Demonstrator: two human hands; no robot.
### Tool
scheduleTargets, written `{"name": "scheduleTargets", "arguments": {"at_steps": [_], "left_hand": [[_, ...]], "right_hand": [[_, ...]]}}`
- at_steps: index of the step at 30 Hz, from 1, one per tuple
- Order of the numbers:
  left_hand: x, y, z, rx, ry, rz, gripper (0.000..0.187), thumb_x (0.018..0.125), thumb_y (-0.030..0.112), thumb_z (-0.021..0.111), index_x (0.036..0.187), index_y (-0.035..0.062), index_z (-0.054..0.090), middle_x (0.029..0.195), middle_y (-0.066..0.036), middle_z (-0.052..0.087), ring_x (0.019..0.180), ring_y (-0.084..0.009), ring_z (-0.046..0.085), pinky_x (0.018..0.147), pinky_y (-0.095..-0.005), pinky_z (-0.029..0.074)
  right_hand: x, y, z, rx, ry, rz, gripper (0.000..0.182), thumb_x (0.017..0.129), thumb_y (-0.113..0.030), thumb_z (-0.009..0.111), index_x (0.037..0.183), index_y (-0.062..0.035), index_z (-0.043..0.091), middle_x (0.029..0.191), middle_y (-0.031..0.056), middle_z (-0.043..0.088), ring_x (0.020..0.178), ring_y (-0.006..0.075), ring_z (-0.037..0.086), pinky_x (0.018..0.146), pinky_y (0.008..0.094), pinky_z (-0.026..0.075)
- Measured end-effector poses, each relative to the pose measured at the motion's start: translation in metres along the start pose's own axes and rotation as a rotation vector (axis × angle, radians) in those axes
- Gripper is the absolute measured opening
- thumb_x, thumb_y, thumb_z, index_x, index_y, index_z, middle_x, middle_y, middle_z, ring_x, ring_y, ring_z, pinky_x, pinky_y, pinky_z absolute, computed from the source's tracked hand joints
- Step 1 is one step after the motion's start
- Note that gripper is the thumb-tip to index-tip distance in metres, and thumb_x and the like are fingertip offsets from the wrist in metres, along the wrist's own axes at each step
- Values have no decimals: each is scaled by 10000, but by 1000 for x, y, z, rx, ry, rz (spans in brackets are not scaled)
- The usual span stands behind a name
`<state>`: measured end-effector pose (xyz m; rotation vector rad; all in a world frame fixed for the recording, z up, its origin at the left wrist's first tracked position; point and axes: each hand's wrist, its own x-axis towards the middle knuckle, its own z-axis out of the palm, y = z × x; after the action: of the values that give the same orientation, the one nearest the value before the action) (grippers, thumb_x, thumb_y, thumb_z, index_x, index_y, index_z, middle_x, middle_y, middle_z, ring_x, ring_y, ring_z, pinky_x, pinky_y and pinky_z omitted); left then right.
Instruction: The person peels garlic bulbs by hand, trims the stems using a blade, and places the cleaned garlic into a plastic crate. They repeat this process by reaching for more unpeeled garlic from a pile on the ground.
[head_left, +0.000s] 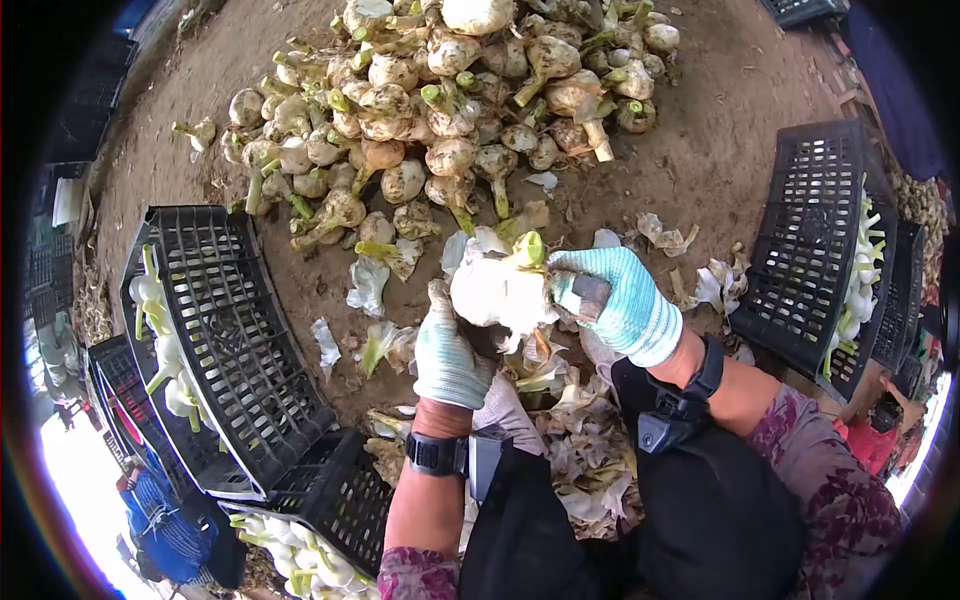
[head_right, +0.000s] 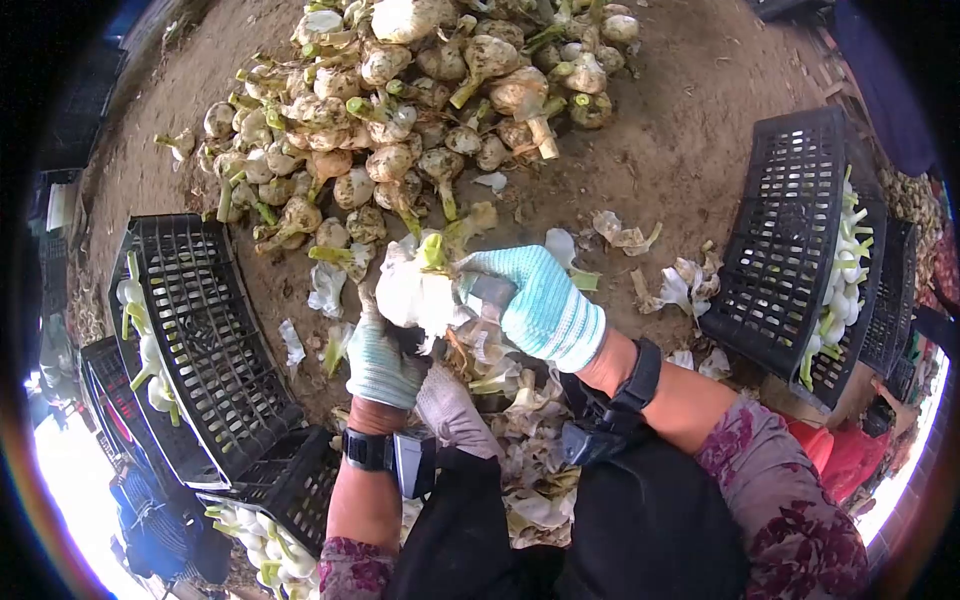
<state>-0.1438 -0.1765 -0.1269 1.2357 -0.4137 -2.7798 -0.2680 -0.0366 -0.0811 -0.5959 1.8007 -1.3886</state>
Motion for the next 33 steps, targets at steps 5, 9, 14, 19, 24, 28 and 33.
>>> {"name": "scheduleTargets", "arguments": {"at_steps": [5, 9, 14, 19, 24, 28, 33], "left_hand": [[-17, -4, 18, 588, -96, 475, 789, 690, 265, 713, 1287, 26, 256, 1153, -96, 415, 947, -187, 502, 800, -313, 452], [-10, -7, 14, 421, -28, 295, 564, 719, 115, 660, 1193, -6, 380, 959, -62, 537, 857, -164, 542, 689, -281, 467], [-18, -2, 15, 368, -257, 36, 677, 645, 278, 735, 1165, -11, 413, 996, -100, 550, 849, -185, 558, 718, -287, 465], [-23, 9, 17, 598, -270, -11, 990, 483, 382, 804, 1258, 3, 319, 1155, -126, 474, 1064, -226, 472, 897, -321, 384], [-15, 8, 34, 543, -349, 22, 1073, 449, 249, 834, 1319, 39, 242, 1292, -140, 350, 1182, -242, 359, 959, -360, 326], [-8, 11, 31, 538, -387, -36, 1049, 460, 260, 824, 1311, 30, 255, 1289, -147, 357, 1181, -249, 362, 957, -354, 324], [-16, 5, 28, 451, -279, 149, 790, 587, 255, 776, 1221, 6, 377, 1179, -116, 451, 1009, -230, 508, 761, -326, 482]], "right_hand": [[1, 13, -4, -100, 48, -201, 232, 762, -108, 519, 910, 59, 581, 739, 119, 618, 663, 114, 557, 598, 254, 446], [-5, 27, 4, -110, 30, -153, 296, 674, -34, 538, 956, 54, 565, 826, 184, 600, 766, 249, 602, 654, 293, 480], [14, 96, -43, -781, 298, -322, 255, 592, -30, 584, 842, 17, 567, 782, 167, 561, 748, 333, 562, 664, 355, 478], [4, 70, -62, -736, 331, -116, 585, 680, -134, 685, 1193, -38, 422, 1208, 207, 420, 1072, 342, 465, 881, 321, 417], [-7, 26, -33, -230, -150, -217, 361, 687, -123, 661, 994, 16, 532, 944, 164, 554, 857, 289, 566, 730, 302, 451], [-9, 14, -15, -188, -83, -246, 207, 726, -169, 609, 814, 17, 586, 719, 164, 558, 645, 304, 575, 545, 350, 436], [-11, 11, -1, -477, 82, -504, 213, 625, -80, 611, 817, -6, 556, 703, 129, 532, 646, 322, 540, 575, 380, 430]]}}
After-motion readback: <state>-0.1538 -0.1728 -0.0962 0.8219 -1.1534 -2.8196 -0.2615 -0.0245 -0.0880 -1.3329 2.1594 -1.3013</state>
